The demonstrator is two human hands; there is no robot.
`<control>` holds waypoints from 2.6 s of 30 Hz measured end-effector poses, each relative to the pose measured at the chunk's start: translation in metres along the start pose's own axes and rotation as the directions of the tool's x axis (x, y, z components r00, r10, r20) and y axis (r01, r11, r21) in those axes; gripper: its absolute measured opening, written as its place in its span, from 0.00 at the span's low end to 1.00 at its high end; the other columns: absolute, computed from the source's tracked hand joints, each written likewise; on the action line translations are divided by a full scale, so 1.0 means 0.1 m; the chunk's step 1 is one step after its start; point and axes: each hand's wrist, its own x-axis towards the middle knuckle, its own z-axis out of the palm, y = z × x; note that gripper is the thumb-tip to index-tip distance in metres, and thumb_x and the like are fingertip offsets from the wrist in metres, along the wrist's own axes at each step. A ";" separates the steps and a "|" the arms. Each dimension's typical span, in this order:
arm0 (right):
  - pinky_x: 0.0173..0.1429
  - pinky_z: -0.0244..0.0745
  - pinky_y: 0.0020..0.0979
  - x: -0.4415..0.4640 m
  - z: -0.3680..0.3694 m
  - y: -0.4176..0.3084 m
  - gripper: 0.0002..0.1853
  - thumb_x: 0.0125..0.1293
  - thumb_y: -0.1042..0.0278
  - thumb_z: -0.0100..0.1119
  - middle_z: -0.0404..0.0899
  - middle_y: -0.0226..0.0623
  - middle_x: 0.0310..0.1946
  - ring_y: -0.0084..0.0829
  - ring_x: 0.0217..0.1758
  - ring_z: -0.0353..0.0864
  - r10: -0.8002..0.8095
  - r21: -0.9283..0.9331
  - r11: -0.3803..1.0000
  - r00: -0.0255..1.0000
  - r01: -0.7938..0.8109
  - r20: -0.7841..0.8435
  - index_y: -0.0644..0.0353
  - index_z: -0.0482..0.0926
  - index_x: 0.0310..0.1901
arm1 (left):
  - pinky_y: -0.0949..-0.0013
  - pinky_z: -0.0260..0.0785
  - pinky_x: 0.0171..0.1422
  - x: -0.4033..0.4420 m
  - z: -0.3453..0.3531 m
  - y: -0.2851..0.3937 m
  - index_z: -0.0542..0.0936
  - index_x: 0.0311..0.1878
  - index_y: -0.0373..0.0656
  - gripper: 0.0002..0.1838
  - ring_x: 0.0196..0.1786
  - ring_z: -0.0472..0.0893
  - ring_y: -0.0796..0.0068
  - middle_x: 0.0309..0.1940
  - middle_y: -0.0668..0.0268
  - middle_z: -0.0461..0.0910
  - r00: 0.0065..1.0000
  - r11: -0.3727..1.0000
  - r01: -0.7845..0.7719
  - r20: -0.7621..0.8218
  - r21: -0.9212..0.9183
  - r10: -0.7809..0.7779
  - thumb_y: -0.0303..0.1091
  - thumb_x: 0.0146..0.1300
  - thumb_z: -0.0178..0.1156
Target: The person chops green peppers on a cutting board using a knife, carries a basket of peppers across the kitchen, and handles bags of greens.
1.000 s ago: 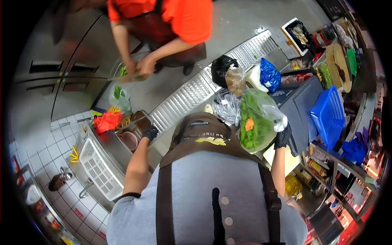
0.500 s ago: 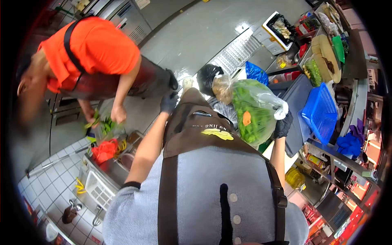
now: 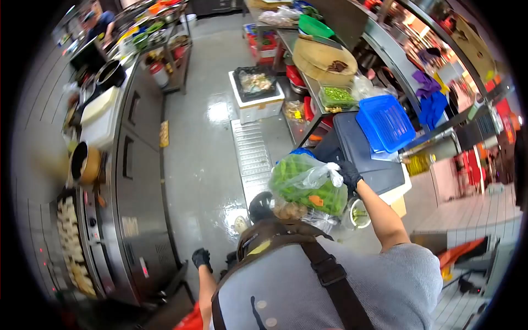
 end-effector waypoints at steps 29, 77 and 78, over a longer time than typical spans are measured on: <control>0.35 0.67 0.25 1.23 -1.44 -1.67 0.07 0.60 0.71 0.50 0.74 0.30 0.26 0.23 0.30 0.73 0.152 0.042 0.961 0.392 -0.275 -0.908 0.65 0.75 0.35 | 0.70 0.62 0.20 3.23 3.68 5.06 0.76 0.31 0.45 0.03 0.19 0.76 0.72 0.20 0.64 0.77 0.761 0.656 -0.407 0.633 0.636 -0.141 0.32 0.54 0.55; 0.55 0.67 0.38 3.94 -5.52 0.91 0.19 0.57 0.56 0.50 0.77 0.48 0.44 0.47 0.49 0.74 0.080 -0.211 0.811 0.460 -0.546 -0.884 0.60 0.78 0.44 | 0.71 0.70 0.46 -1.78 11.25 6.23 0.77 0.46 0.39 0.13 0.39 0.79 0.71 0.39 0.62 0.79 -0.606 0.236 -0.795 0.749 -0.559 -0.268 0.28 0.56 0.58; 0.55 0.67 0.38 3.92 -5.49 0.91 0.19 0.57 0.56 0.50 0.77 0.48 0.44 0.47 0.49 0.74 0.125 -0.184 0.806 0.466 -0.562 -0.876 0.60 0.78 0.44 | 0.69 0.70 0.45 -2.06 11.28 6.20 0.78 0.44 0.41 0.14 0.37 0.79 0.68 0.38 0.62 0.80 -0.541 0.215 -0.840 0.804 -0.499 -0.248 0.32 0.54 0.60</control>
